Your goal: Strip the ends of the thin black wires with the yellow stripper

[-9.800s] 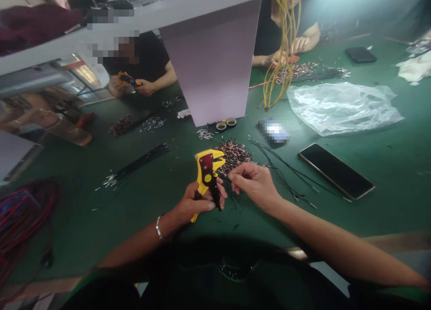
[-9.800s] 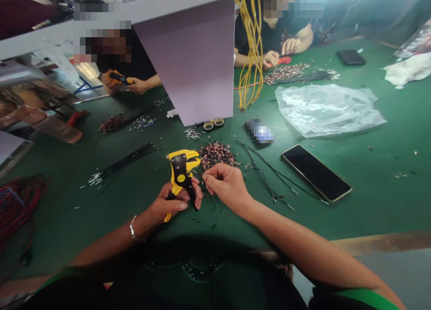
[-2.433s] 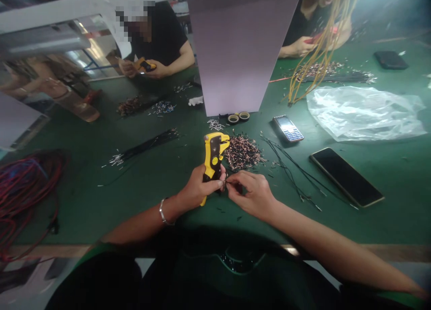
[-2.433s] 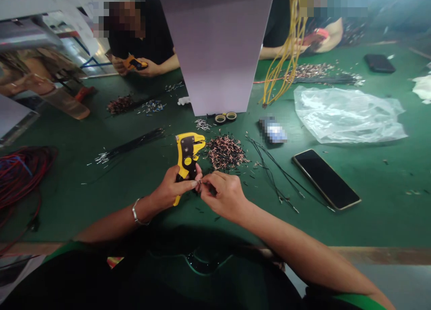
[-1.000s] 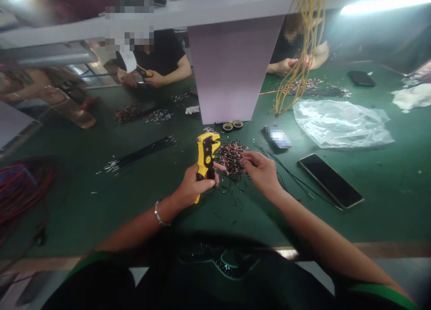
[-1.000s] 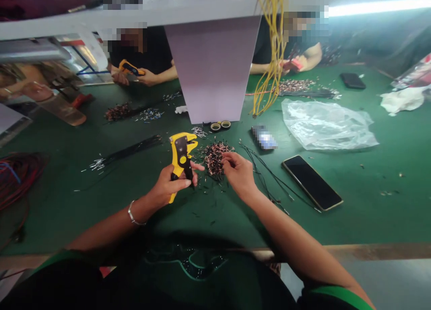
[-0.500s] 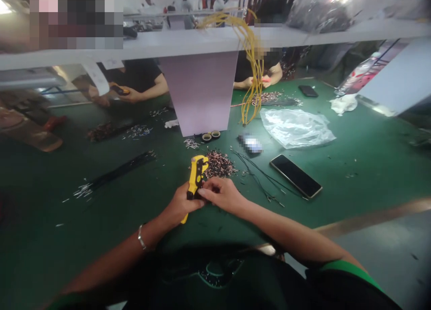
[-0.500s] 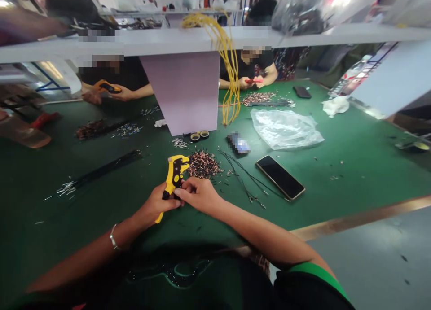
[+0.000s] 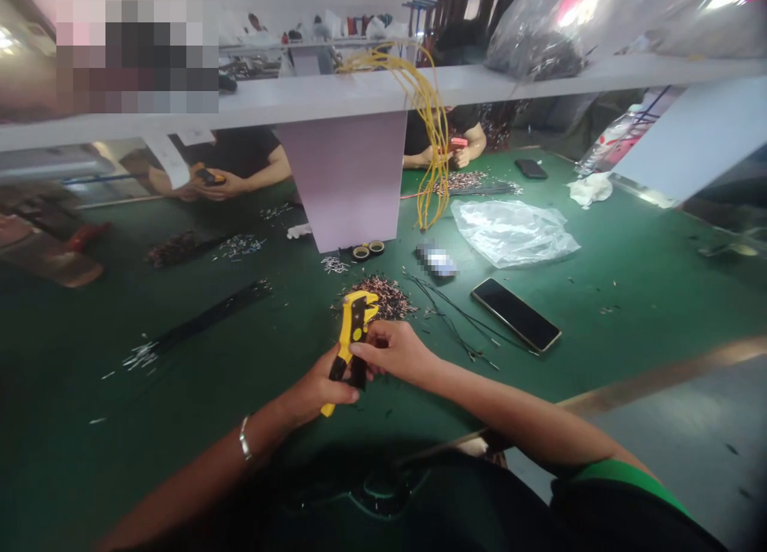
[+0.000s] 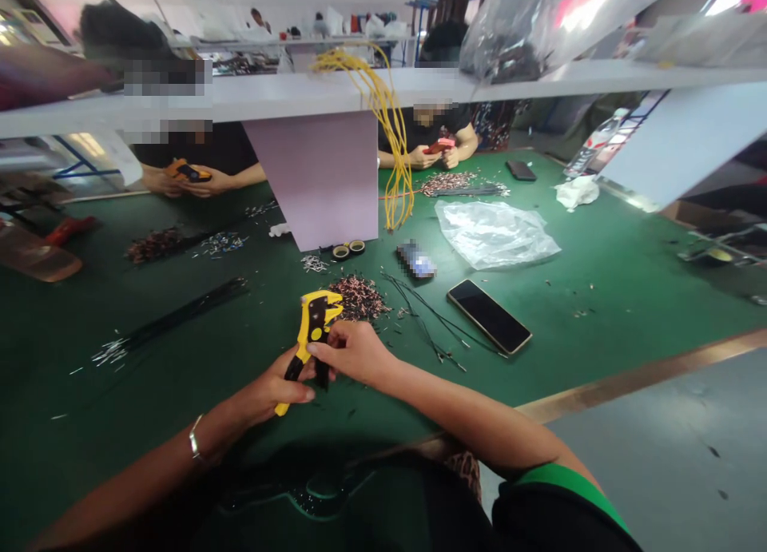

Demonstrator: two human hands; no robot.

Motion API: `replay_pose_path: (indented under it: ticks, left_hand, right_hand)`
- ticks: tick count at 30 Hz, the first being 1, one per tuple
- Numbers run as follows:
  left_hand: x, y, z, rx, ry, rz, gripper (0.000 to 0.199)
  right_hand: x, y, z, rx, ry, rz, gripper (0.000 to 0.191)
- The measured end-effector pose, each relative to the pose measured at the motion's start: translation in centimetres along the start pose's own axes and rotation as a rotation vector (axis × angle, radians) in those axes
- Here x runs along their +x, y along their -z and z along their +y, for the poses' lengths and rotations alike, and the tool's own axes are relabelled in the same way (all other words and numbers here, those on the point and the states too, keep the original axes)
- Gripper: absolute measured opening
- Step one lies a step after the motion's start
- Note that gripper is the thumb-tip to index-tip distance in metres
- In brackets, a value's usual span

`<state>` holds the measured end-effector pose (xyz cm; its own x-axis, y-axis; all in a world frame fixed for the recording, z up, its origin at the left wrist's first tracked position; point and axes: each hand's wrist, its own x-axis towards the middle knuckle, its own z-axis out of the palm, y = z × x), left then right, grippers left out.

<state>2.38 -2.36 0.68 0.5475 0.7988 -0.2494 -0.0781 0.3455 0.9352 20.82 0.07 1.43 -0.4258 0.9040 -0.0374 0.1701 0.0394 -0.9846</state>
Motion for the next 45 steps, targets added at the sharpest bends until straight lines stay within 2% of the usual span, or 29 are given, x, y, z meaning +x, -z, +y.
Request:
replay_pose_path:
  ticks: [2, 4, 6, 8, 11, 14, 17, 23, 27, 33, 38, 45]
  left_hand:
    - [0.0, 0.1, -0.4, -0.044, 0.027, -0.012, 0.054]
    - [0.0, 0.3, -0.8, -0.098, 0.021, -0.037, 0.061]
    - [0.1, 0.6, -1.0, -0.148, -0.016, -0.046, 0.070]
    - [0.2, 0.9, -1.1, -0.178, -0.051, -0.050, 0.076]
    - [0.3, 1.1, -1.0, -0.204, -0.074, -0.069, 0.079]
    - [0.5, 1.1, -1.0, -0.232, -0.089, -0.057, 0.078]
    - [0.5, 1.2, -1.0, -0.240, -0.085, -0.050, 0.074]
    - [0.4, 1.2, -1.0, -0.253, -0.061, -0.048, 0.070]
    - [0.4, 1.2, -0.8, -0.246, -0.067, -0.037, 0.069]
    - [0.5, 1.4, -0.9, -0.253, -0.063, -0.019, 0.068]
    - [0.7, 1.7, -1.1, -0.256, -0.098, -0.020, 0.072]
    - [0.6, 1.5, -0.3, -0.280, -0.082, -0.050, 0.074]
  right_hand:
    - [0.0, 1.0, 0.1, -0.107, 0.028, -0.015, 0.021]
    - [0.0, 3.1, 0.3, -0.300, 0.084, 0.039, 0.006]
    - [0.0, 6.2, 0.7, -0.538, 0.076, 0.106, 0.013]
    - [0.1, 9.9, 1.1, -0.806, -0.013, 0.224, 0.018]
    - [0.5, 14.7, 1.8, -0.933, -0.094, 0.302, 0.022]
    - [1.6, 17.2, 2.5, -1.026, -0.147, 0.276, 0.021]
    - [3.4, 17.5, 3.5, -1.104, -0.188, 0.214, 0.019]
    - [6.7, 16.6, 5.4, -1.228, -0.278, 0.051, 0.012]
    - [7.6, 16.5, 6.0, -1.273, -0.326, -0.009, 0.030]
    - [7.6, 16.6, 5.7, -1.270, -0.323, 0.049, 0.020]
    - [6.8, 17.7, 5.2, -1.205, -0.302, 0.143, 0.019]
    - [5.0, 18.2, 3.1, -1.033, -0.212, 0.273, 0.011]
